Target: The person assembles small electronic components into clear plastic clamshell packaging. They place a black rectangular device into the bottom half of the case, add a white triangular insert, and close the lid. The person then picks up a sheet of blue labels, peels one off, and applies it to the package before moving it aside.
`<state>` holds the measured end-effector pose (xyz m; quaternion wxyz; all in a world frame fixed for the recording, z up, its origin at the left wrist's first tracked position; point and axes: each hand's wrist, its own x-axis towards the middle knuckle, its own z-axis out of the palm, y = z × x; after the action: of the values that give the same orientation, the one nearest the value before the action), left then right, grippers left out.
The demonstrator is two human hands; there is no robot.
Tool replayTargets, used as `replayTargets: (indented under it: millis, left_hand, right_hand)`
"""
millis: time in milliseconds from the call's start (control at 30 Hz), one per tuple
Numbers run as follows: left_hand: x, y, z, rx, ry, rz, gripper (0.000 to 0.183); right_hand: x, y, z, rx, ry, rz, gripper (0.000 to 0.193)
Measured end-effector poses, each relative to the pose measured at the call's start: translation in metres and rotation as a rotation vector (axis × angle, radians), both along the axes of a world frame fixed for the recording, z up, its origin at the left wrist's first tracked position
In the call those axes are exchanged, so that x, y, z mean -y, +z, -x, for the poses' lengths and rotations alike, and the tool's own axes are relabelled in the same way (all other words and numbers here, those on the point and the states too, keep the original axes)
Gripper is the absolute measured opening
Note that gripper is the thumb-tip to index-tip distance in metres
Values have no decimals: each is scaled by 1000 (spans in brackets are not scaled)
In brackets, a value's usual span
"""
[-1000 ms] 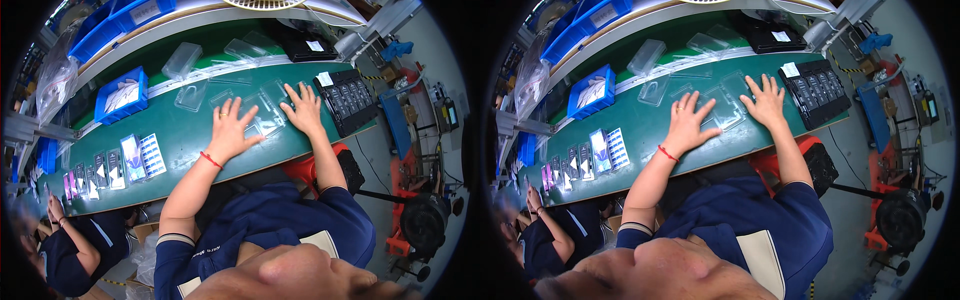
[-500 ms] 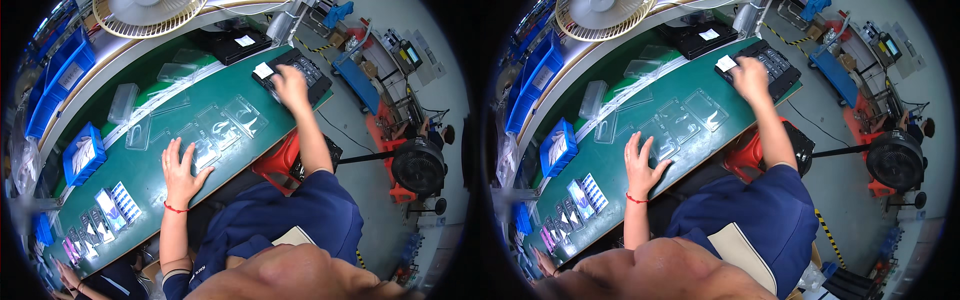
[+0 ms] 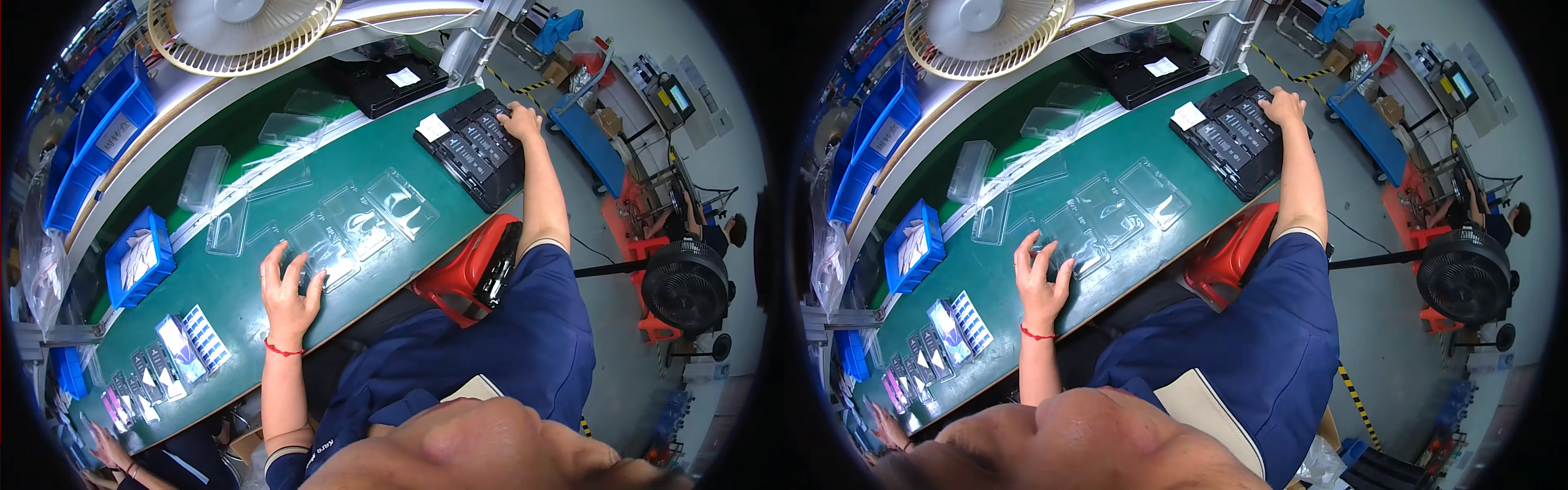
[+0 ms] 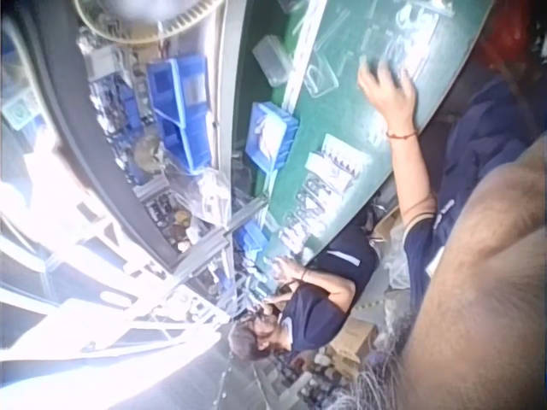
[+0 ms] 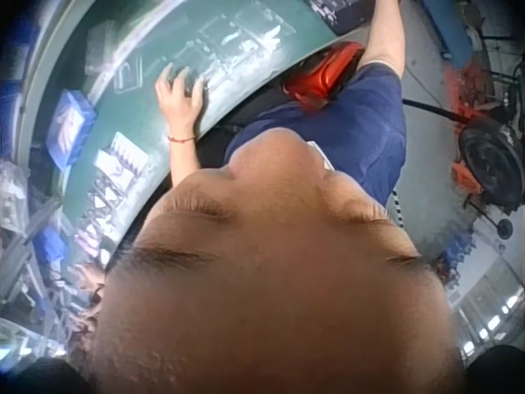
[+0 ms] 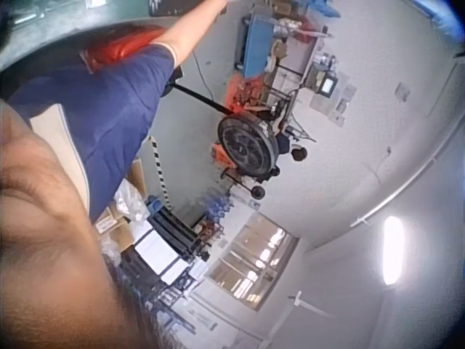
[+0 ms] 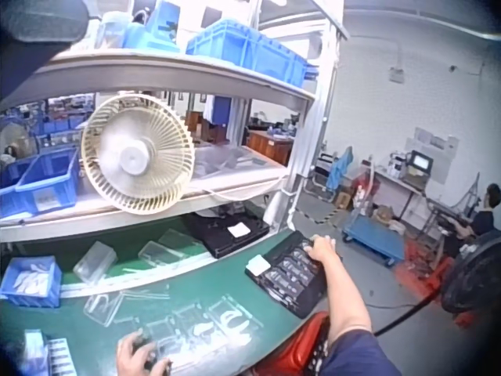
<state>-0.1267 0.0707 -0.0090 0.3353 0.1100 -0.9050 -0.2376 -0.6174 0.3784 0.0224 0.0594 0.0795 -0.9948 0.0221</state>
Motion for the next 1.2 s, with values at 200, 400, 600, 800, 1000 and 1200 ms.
replayTargets:
  millis: [200,400,600,800,1000,1200]
  left_hand:
    - [2,-2,1,-41,4,32,28]
    - [2,-4,0,-49,18,-8,22]
    - [3,-4,1,-85,17,-15,16]
    - [4,-3,0,-114,25,-23,13]
    - [2,-4,-2,-130,24,-34,11]
    - [0,-2,2,-135,13,-48,9]
  right_hand:
    - [-7,5,15,-16,-49,15,41]
    - [15,28,-10,68,63,-23,42]
    - [32,27,-34,168,61,-106,56]
    - [25,34,-30,282,18,-67,44]
    - [44,31,-70,219,164,-173,50]
    - [46,31,-80,241,121,-140,69]
